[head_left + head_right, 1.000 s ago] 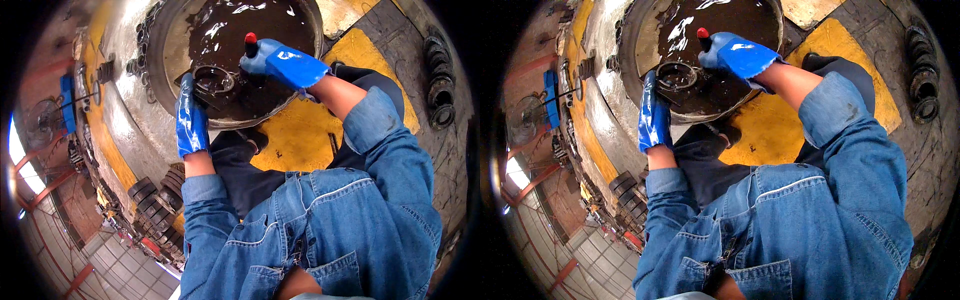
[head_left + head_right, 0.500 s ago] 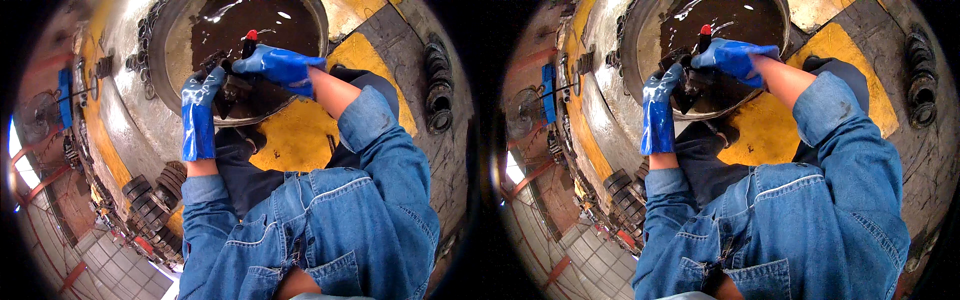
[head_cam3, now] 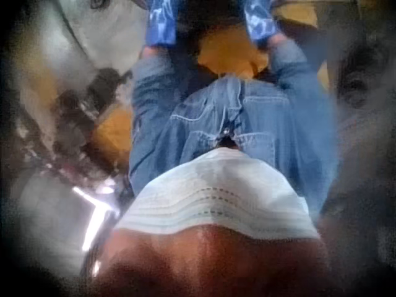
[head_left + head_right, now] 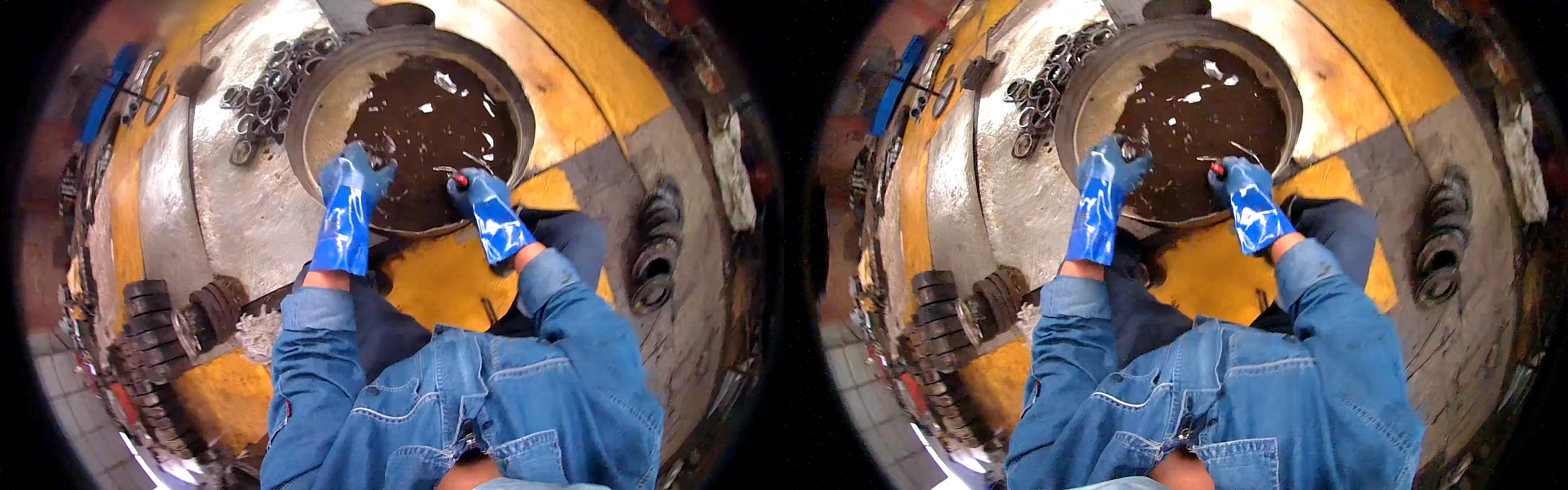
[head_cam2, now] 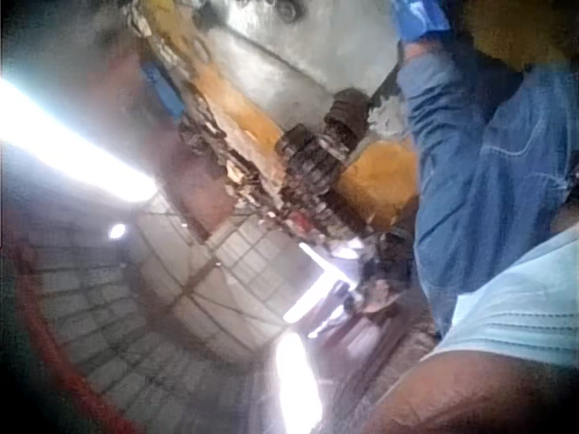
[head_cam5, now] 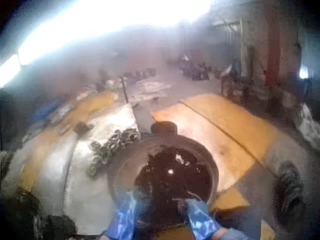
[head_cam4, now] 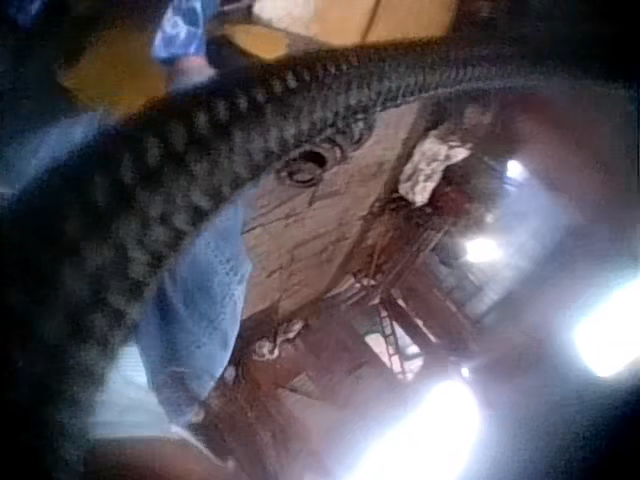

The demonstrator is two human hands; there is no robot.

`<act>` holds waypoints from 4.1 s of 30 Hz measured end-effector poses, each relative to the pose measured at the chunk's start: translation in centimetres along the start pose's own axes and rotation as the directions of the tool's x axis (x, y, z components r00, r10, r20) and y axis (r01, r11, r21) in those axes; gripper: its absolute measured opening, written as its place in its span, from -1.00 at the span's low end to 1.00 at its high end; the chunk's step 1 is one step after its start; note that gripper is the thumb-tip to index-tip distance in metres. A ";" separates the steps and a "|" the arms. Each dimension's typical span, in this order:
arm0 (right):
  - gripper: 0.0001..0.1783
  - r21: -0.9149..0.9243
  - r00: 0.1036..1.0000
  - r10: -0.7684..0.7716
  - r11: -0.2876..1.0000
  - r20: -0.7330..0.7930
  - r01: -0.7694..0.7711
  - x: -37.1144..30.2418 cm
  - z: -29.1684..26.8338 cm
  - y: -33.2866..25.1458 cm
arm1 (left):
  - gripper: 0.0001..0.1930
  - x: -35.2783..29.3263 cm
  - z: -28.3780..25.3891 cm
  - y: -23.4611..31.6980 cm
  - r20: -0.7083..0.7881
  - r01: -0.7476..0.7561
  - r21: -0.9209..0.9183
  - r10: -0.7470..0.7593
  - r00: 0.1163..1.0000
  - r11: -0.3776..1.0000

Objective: The person sits on the floor and uses a red-handled wire brush to scrub small, dark metal rings inside a large metal basin filled with a dark liquid. They repeatedly scrub the rings and place them on a nearby metal sheet.

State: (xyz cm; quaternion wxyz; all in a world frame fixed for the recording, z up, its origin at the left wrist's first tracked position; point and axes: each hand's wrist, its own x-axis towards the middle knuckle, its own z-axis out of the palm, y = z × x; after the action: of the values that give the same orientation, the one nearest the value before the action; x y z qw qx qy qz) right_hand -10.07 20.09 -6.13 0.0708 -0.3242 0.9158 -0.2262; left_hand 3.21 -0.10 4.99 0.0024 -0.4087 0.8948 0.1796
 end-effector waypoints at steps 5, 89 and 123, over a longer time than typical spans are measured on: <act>-0.68 -0.056 0.996 -0.082 0.995 -0.044 0.080 0.5 2.0 0.6 | -0.32 -0.8 0.3 -1.7 0.041 0.013 -0.051 -0.011 0.999 0.999; -0.71 -0.167 0.997 -0.029 0.985 0.065 0.040 0.7 1.7 0.6 | -0.33 -2.2 -0.9 -1.4 0.074 -0.130 -0.062 0.135 0.988 0.990; -0.71 -0.117 0.969 0.068 0.992 0.239 -0.041 1.3 0.0 -0.3 | -0.17 0.2 -0.3 -3.4 0.050 0.008 -0.271 0.006 0.999 0.963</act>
State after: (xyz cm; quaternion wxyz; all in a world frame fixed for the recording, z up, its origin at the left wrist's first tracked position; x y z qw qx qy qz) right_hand -10.85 19.08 -5.99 0.1700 -0.3277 0.9200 -0.1317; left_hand 5.57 -2.36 4.13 -0.0308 -0.4009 0.8613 0.3107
